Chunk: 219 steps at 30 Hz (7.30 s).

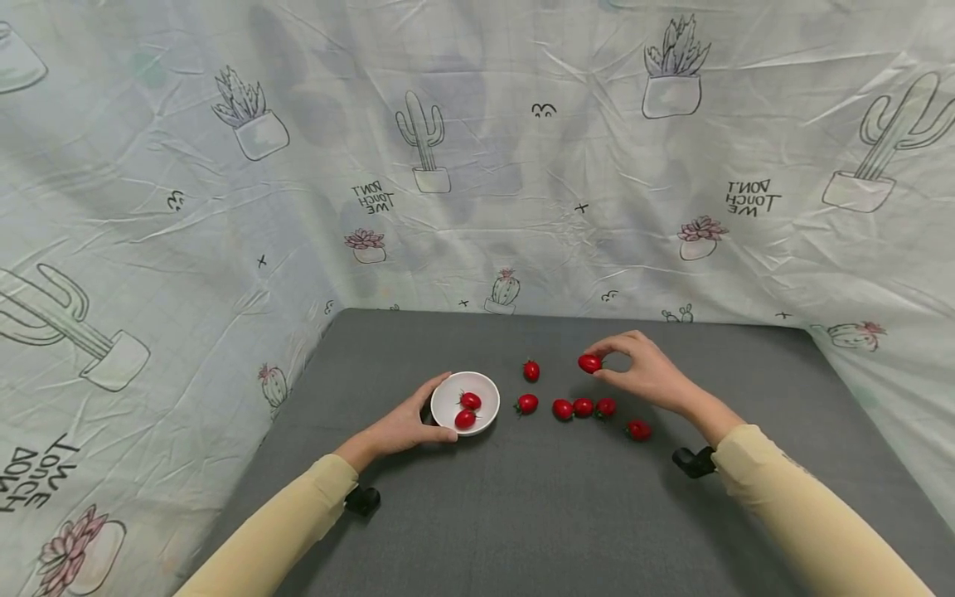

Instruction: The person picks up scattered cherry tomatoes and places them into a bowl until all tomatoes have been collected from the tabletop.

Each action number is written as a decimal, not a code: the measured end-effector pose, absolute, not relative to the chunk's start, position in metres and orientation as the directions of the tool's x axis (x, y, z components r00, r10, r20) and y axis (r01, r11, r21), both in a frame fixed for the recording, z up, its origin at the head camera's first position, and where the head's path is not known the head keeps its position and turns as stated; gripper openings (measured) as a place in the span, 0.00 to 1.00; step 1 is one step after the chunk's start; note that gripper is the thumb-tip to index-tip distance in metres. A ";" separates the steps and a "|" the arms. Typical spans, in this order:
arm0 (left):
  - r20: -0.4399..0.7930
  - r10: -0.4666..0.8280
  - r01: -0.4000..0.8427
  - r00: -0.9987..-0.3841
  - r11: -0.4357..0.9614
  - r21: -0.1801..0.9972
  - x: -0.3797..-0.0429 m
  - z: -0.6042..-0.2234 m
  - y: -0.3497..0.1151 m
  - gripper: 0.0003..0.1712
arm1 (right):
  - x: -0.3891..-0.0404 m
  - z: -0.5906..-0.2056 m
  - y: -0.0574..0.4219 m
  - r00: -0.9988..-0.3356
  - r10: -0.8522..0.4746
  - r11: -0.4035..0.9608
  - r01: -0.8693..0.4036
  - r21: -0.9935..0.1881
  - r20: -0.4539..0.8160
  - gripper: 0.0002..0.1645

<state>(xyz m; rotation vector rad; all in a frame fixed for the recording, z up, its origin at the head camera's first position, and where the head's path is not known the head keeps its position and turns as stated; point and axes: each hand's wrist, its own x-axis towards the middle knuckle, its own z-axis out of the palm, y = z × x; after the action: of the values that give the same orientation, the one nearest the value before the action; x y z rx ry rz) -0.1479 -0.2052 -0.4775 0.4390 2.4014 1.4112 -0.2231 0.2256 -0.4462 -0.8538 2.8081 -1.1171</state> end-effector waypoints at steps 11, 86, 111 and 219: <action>-0.109 0.398 0.098 -0.911 0.465 0.880 -0.154 -0.478 -0.194 0.61 | -0.245 -0.443 0.204 -0.798 -0.559 0.518 -0.549 -0.656 0.226 0.20; -0.159 0.354 0.048 -0.922 0.512 0.858 -0.169 -0.512 -0.200 0.62 | -0.255 -0.462 0.041 -0.606 -0.793 0.485 -0.689 -0.538 0.061 0.18; -0.146 0.382 0.072 -0.913 0.502 0.862 -0.184 -0.512 -0.205 0.60 | -0.262 -0.459 0.039 -0.606 -0.792 0.476 -0.693 -0.542 0.079 0.19; -0.120 0.388 0.092 -0.914 0.486 0.869 -0.187 -0.516 -0.207 0.65 | -0.215 -0.471 0.296 -0.803 -0.568 0.627 -0.565 -0.537 0.180 0.27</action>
<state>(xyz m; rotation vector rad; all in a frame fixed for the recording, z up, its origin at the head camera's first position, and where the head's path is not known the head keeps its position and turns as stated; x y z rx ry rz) -0.1866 -0.2072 -0.5156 0.4066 2.4350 1.3963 -0.2150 0.2961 -0.4714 -0.9844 2.8279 -0.9294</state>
